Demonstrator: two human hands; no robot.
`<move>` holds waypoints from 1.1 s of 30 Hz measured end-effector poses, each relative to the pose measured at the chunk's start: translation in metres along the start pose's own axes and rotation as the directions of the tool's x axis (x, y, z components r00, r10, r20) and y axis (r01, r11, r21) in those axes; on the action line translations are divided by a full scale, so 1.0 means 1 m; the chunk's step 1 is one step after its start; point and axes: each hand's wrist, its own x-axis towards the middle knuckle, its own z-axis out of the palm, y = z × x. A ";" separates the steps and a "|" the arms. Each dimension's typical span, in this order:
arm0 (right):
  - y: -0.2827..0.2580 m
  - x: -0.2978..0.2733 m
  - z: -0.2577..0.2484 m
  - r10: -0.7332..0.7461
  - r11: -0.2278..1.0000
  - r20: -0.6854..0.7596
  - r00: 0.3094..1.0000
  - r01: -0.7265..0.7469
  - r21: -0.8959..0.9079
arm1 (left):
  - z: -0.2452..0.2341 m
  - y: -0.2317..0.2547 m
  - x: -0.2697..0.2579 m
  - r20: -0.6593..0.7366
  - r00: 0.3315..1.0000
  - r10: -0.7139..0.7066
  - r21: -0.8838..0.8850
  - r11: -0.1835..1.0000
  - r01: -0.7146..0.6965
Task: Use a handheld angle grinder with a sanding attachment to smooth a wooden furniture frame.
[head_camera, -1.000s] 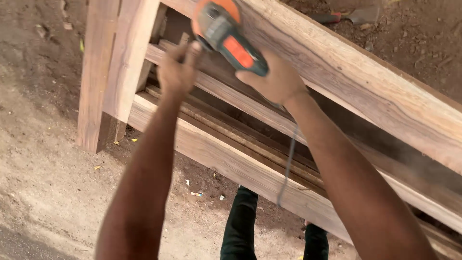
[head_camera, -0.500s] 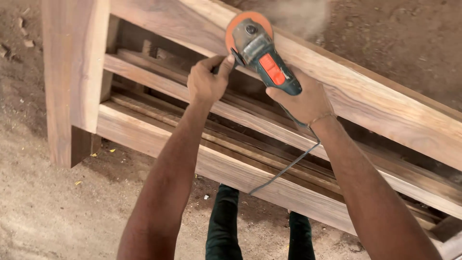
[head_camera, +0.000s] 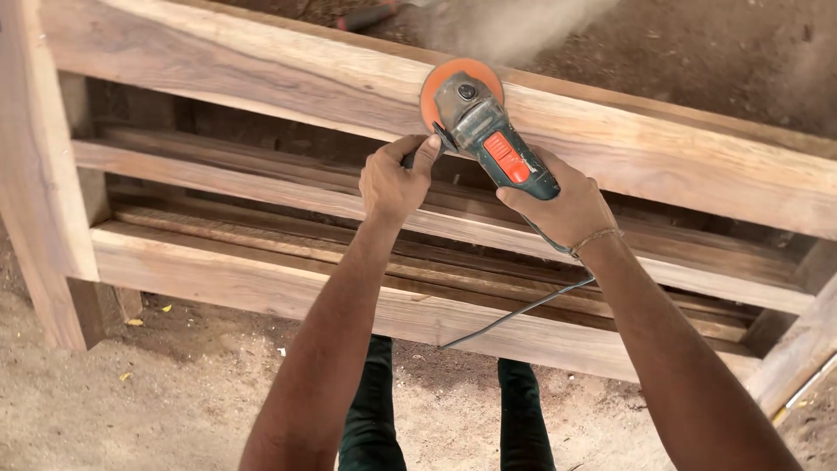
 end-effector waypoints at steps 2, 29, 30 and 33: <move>0.021 -0.006 -0.010 0.016 0.999 -0.006 1.000 -0.015 0.031 | 0.017 0.011 -0.008 0.033 0.999 -0.018 0.009 1.000 0.018; 0.272 -0.090 -0.125 0.101 0.987 -0.240 0.966 -0.066 0.147 | 0.255 0.120 -0.089 0.306 0.947 0.103 0.157 0.975 -0.157; 0.285 -0.094 -0.125 0.056 0.989 -0.271 0.961 -0.016 0.149 | 0.270 0.117 -0.088 0.331 0.931 0.151 0.150 0.966 -0.210; 0.319 -0.104 -0.116 0.072 0.980 -0.329 0.942 -0.005 0.199 | 0.303 0.129 -0.083 0.429 0.867 0.252 0.190 0.913 -0.360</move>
